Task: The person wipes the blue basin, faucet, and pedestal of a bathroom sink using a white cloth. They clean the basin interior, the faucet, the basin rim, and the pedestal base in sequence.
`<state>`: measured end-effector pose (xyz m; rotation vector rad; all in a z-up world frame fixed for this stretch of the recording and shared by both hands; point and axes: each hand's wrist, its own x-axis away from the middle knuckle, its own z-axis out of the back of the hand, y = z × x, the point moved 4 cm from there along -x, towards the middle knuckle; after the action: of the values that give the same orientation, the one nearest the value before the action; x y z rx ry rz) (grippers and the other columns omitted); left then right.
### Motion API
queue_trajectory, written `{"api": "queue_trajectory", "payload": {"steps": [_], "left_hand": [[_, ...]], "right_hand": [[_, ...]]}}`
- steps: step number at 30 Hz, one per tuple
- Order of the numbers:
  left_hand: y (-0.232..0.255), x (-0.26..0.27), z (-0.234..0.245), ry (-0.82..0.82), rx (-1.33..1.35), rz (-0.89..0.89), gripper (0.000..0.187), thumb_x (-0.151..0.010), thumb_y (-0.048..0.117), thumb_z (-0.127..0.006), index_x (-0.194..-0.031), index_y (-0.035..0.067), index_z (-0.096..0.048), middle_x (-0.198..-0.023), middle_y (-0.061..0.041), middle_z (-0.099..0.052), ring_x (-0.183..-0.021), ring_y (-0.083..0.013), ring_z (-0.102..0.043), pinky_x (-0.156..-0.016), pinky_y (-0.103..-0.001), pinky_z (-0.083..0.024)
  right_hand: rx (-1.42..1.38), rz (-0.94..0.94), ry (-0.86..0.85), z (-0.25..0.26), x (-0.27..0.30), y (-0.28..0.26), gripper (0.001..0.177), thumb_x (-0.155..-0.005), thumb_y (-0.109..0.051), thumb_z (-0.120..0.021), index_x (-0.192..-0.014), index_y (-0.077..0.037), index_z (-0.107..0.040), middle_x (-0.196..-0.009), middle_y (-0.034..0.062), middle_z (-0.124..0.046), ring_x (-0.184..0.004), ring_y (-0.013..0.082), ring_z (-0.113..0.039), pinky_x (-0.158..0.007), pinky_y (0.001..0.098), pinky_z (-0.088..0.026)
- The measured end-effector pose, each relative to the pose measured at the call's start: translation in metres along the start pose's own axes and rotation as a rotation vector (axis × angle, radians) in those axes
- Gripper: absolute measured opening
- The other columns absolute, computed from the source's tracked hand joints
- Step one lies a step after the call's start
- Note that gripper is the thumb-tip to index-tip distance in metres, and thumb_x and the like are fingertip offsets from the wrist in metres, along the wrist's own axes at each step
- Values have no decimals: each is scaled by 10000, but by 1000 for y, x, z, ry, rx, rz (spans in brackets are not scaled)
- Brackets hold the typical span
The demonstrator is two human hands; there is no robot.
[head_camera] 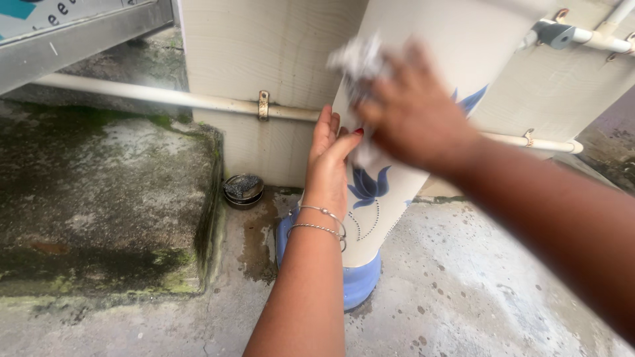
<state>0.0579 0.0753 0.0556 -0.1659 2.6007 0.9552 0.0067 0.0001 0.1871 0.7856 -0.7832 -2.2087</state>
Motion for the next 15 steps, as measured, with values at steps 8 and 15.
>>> {"api": "queue_trajectory", "payload": {"steps": [8,15], "left_hand": [[3,-3,-17,88,-124,120,800,-928,488,-508,-1614,118,-329,-1640,-19,-349,-1470,-144,-290,-1149,-338,-178],[-10,4,-6,110,-275,244,981,-856,787,-384,-1550,95,-419,-1596,-142,-465,-1469,-303,-428,-1182,-406,-319]], "right_hand": [[23,-133,138,7,24,18,583,-914,-303,-613,-1440,-54,-594,-1623,250,-376,-1524,481,-249,-1229,627,-174],[367,105,-286,-28,53,-19,503,-929,-150,-537,-1427,-204,-488,-1657,97,-223,-1533,331,-158,-1230,534,-140]]}}
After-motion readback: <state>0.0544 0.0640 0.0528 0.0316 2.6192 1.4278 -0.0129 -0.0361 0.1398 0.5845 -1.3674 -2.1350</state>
